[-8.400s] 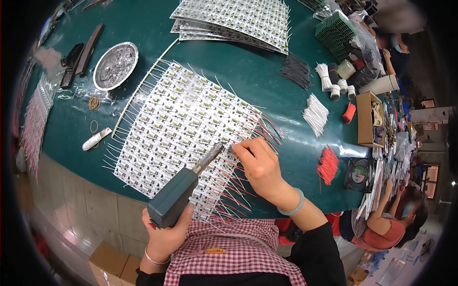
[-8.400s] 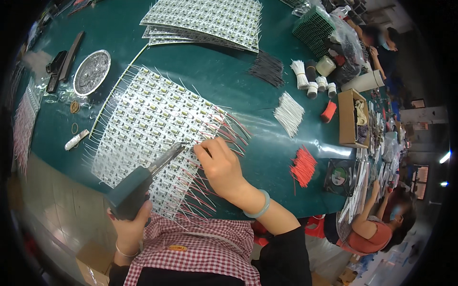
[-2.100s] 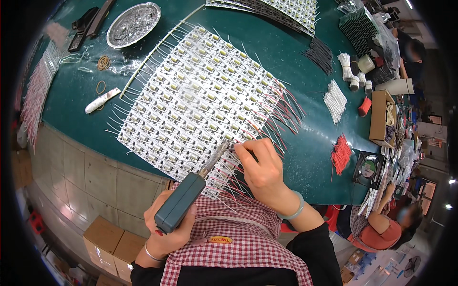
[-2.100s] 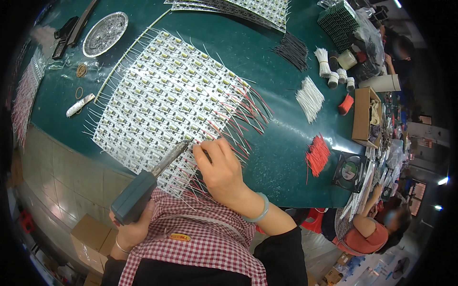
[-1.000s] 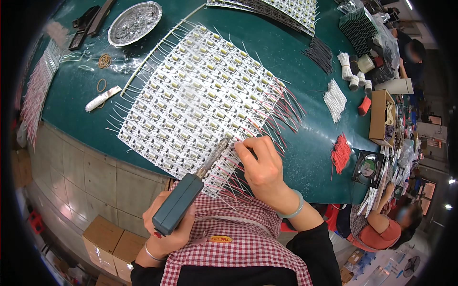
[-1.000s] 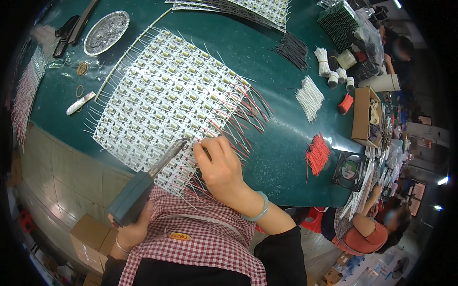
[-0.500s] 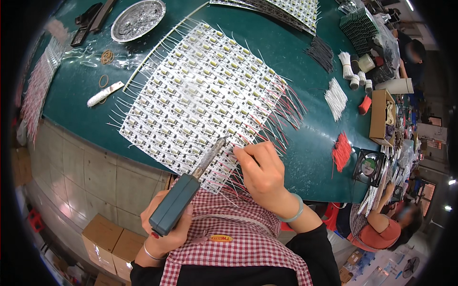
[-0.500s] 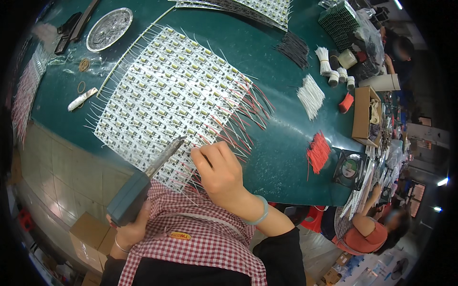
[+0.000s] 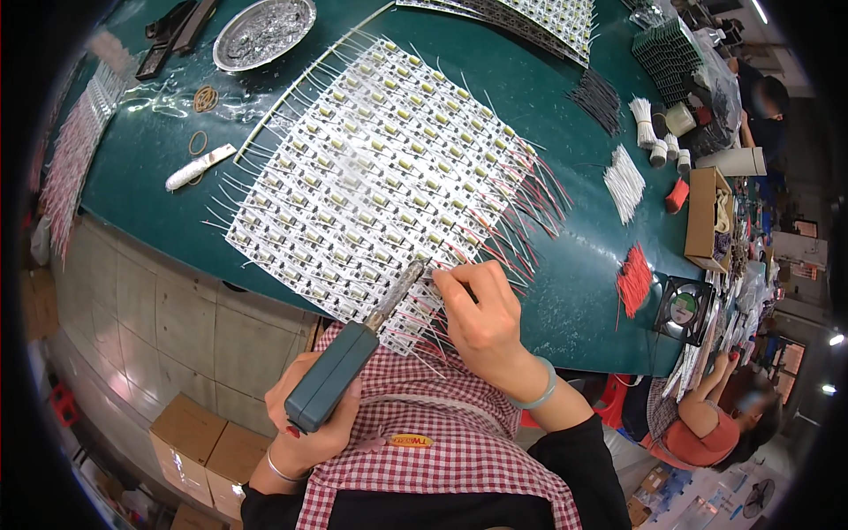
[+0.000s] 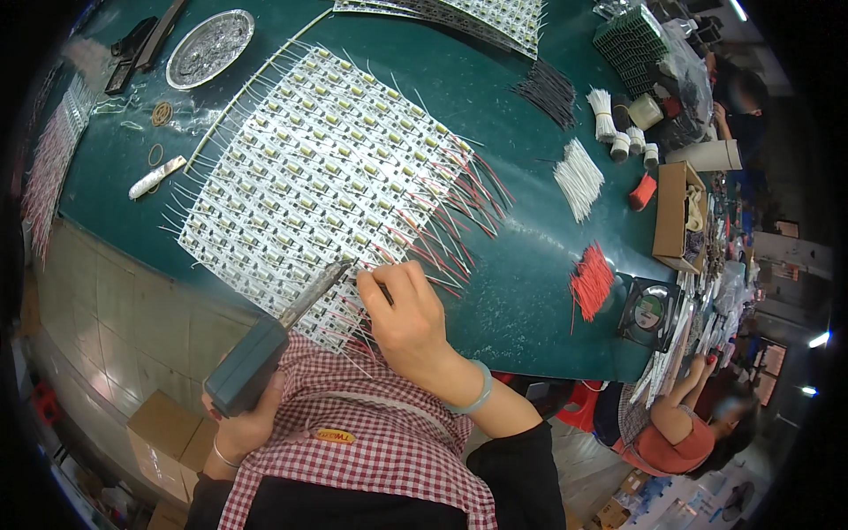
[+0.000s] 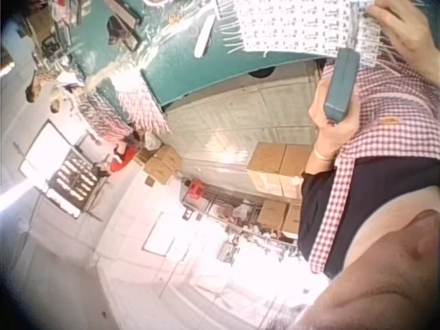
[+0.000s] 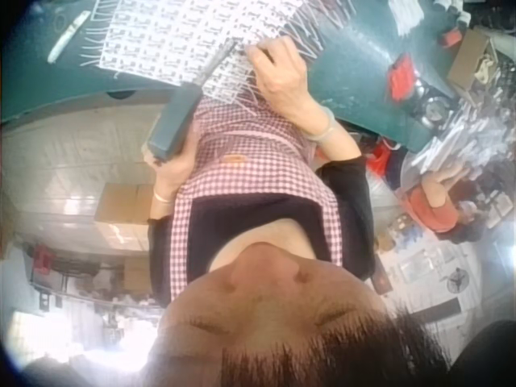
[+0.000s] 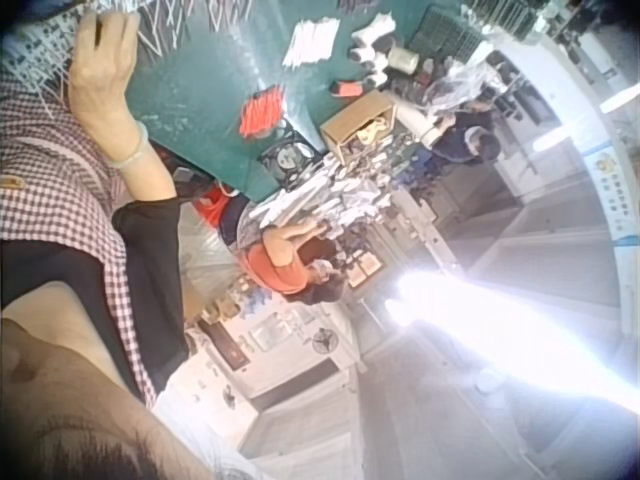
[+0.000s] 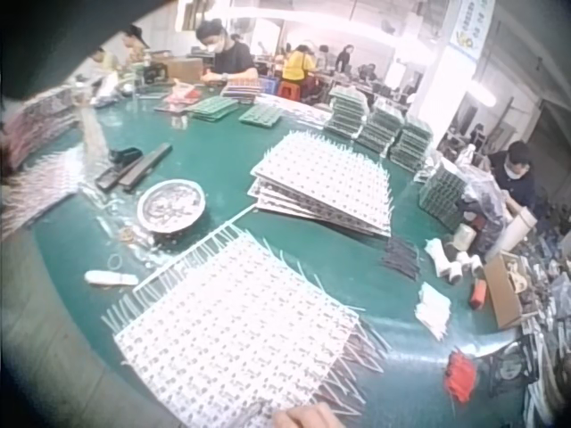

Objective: The person uses a soldering iron to attach red and white wires to a large LED panel on a green workbench. They repeatedly pick up wires, position them on the panel, and apply the soldering iron to secure the connections. The person occasionally adjusts the panel and organizes the wires during the process.

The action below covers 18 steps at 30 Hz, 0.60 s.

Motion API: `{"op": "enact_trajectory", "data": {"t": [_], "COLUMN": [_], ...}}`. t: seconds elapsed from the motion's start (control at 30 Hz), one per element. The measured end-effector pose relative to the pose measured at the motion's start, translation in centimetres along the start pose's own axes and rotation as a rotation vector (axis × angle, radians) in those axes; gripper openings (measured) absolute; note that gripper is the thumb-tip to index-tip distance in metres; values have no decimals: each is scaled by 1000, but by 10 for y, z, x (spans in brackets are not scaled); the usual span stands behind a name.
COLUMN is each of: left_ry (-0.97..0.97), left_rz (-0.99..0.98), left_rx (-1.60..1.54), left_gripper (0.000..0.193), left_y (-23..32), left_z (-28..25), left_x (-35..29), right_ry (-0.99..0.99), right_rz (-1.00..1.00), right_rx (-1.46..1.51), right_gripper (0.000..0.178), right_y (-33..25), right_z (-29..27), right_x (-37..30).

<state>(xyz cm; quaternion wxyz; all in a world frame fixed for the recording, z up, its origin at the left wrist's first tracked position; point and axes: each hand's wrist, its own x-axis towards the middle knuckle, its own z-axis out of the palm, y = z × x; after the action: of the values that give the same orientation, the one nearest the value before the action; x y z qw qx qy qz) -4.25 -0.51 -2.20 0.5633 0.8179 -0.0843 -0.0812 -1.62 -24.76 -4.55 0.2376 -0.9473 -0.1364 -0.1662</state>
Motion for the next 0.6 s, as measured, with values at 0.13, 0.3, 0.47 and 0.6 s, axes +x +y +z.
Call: {"op": "enact_trajectory", "data": {"t": [0.13,0.3,0.47,0.6], "left_ry": [4,-38,-79,-96], "left_rz": [20,-20,-51,-55], "left_rx": [12,-12,-7,11], "left_gripper": [19,24,23,23], "left_y": [2,-3,-2,-2], "left_z": [-1,-2,-4,-5], "left_x": [1,-4,-4,-5], "right_ry": [-11,-21,-27,-32], "right_rz": [-7,-10,-15,-15], "right_rx": [-15,-28,-36,-35], "right_gripper": [35,36,36,35], "right_y": [-1,0,-1,-1], "right_z": [0,-1,0,0], "right_x": [0,0,0,0]}}
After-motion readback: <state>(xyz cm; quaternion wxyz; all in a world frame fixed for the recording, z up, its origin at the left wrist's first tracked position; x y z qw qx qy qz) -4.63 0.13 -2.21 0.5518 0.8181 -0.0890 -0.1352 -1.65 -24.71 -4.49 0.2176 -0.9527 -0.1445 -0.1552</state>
